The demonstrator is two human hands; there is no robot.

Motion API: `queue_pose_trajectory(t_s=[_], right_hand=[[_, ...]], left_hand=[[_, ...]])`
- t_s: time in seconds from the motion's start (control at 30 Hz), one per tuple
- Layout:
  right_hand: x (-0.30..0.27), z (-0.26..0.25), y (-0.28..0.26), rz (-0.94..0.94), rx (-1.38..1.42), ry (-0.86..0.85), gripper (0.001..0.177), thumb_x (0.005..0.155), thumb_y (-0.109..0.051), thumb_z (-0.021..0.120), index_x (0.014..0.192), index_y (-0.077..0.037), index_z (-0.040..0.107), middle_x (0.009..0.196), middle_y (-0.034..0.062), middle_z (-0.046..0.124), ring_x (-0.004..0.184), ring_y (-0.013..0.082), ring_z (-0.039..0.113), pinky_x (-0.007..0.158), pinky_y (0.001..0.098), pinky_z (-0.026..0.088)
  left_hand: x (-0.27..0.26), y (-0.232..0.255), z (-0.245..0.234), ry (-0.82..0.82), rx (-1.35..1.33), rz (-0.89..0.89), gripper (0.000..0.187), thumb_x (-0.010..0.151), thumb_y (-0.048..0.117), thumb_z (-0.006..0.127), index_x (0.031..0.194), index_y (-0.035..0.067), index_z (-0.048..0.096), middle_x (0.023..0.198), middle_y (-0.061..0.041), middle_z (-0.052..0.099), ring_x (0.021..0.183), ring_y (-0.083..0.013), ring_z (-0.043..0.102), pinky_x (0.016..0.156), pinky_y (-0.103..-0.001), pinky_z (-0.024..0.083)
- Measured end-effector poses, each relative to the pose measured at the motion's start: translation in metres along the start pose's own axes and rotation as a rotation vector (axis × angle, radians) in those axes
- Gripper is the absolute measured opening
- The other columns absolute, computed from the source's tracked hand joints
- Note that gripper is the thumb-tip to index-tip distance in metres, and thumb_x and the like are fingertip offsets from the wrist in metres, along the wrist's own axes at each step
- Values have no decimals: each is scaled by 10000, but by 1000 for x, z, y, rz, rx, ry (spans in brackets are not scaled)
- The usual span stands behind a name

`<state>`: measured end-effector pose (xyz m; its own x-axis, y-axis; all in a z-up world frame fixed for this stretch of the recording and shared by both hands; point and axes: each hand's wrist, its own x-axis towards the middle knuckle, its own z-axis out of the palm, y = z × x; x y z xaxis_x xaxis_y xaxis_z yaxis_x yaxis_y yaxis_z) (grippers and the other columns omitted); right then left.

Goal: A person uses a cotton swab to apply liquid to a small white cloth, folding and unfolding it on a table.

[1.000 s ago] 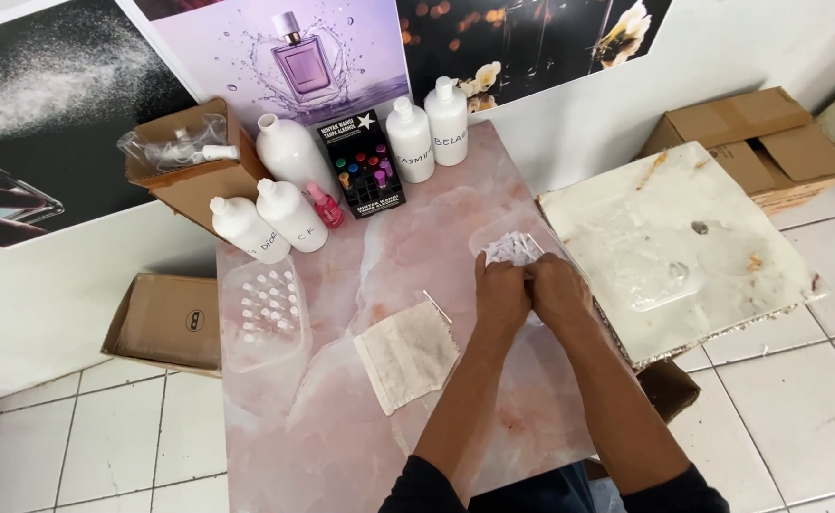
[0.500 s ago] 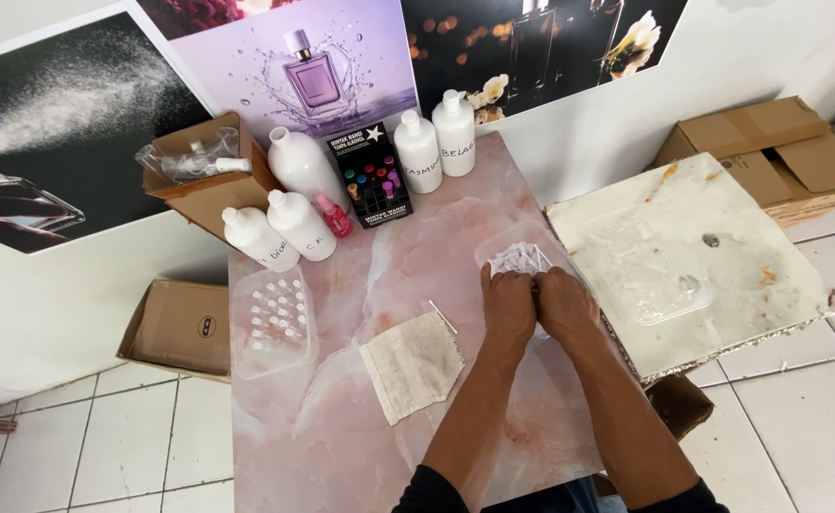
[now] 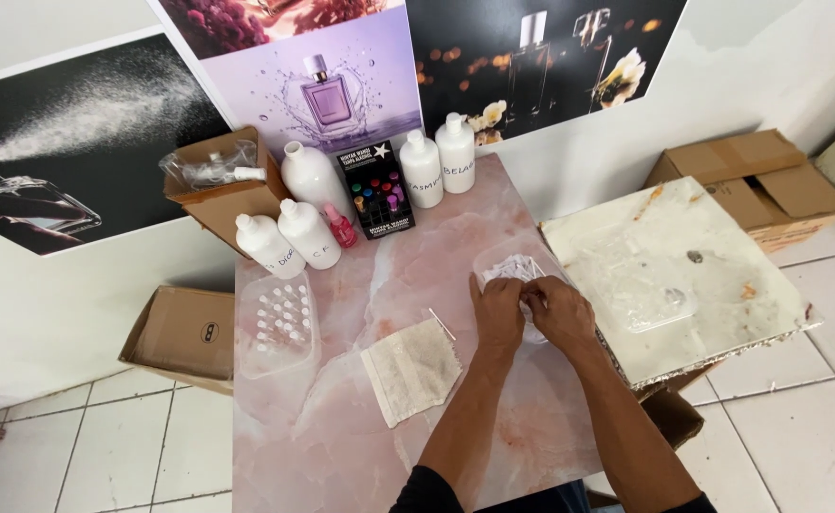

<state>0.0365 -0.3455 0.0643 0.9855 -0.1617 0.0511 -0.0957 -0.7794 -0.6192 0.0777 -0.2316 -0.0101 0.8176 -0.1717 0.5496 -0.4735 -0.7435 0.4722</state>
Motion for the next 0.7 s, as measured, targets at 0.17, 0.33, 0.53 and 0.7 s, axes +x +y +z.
queue_pose_trajectory(t_s=[0.17, 0.33, 0.53, 0.7], right_hand=[[5, 6, 6, -136, 226, 140, 146, 885, -78, 725, 1019, -108, 775, 903, 125, 772, 897, 306, 748, 836, 454, 578], [9, 7, 1, -273, 327, 322, 128, 837, -72, 809, 961, -95, 790, 835, 105, 768, 774, 234, 742, 696, 349, 562], [1, -1, -32, -355, 435, 417, 145, 833, -77, 844, 959, -128, 794, 851, 39, 762, 760, 170, 726, 697, 278, 559], [-4, -2, -77, -476, 475, 454, 141, 852, -27, 813, 963, -113, 805, 832, 58, 744, 740, 221, 735, 702, 309, 585]], left_hand=[[6, 8, -14, 103, -1, -5, 200, 778, 50, 773, 878, 193, 676, 810, -11, 722, 1145, -233, 655, 1185, -638, 138], [14, 19, -26, 194, -139, -106, 401, 734, 31, 821, 1061, 235, 712, 800, 59, 717, 1166, -191, 588, 1151, -610, 58], [22, 18, -49, 271, -257, -158, 550, 728, 73, 836, 1240, 183, 668, 781, 69, 675, 1145, -192, 549, 1120, -625, 26], [24, 5, -83, 348, -334, -251, 524, 746, 143, 869, 1233, 199, 683, 735, 106, 687, 1077, -112, 602, 1131, -584, -7]])
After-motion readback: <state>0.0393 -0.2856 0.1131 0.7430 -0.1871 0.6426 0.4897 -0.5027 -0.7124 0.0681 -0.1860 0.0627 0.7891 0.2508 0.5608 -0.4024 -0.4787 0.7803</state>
